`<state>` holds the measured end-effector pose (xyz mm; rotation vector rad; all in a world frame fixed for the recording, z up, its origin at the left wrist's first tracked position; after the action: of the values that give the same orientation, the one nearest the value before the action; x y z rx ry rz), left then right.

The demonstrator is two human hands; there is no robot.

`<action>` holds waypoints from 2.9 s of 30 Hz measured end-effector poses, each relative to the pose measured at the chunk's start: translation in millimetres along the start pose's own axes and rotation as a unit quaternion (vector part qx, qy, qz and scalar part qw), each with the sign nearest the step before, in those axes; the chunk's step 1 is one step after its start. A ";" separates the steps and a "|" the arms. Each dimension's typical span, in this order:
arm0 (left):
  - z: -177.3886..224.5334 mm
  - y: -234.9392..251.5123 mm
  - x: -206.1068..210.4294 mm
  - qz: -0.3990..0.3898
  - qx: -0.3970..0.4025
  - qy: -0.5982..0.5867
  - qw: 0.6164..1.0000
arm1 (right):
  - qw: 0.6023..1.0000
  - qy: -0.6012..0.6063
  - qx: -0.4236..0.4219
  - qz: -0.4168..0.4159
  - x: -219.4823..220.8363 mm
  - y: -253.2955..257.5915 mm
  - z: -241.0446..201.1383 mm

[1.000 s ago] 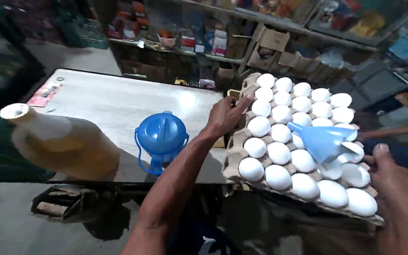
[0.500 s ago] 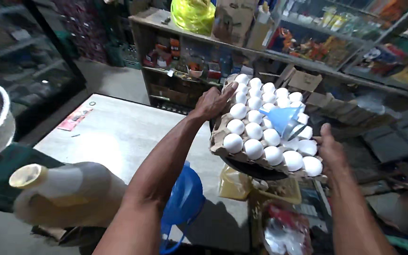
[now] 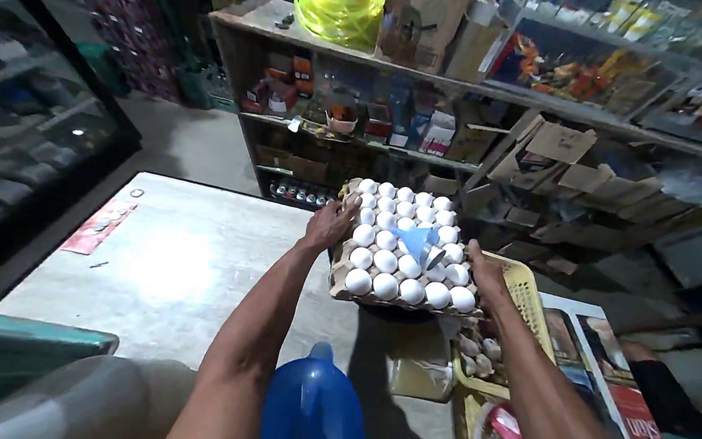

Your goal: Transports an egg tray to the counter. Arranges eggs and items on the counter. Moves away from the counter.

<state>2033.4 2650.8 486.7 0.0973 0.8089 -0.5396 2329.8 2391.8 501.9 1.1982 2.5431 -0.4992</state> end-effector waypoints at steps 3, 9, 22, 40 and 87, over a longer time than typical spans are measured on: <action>-13.0 4.5 13.4 -0.012 -0.013 -0.018 1.000 | 1.000 -0.010 0.009 0.000 5.9 8.7 9.4; -12.0 15.0 22.1 -0.018 -0.017 -0.030 0.999 | 0.999 -0.036 -0.006 -0.003 6.8 16.1 7.2; -13.1 29.2 27.2 -0.015 -0.001 -0.063 0.998 | 0.998 -0.065 0.013 -0.004 8.9 19.7 5.5; -5.6 -21.0 29.7 -0.059 0.011 -0.056 0.997 | 0.999 -0.042 -0.014 -0.006 -8.0 -17.7 22.1; 10.1 11.4 25.9 -0.041 -0.041 0.022 0.998 | 0.994 -0.053 0.094 0.032 -3.1 33.7 0.5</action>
<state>2060.3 2646.8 473.9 -0.0001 0.8806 -0.5828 2358.1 2409.5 496.4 1.2752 2.4029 -0.7792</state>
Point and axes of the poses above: each hand's wrist, its own y-axis towards the middle knuckle, its own x-axis out of the palm, z = x × y, the point moved 10 cm from there along y, towards the middle knuckle, and after that the axes turned 11 degrees about y, right-handed, at the moved point
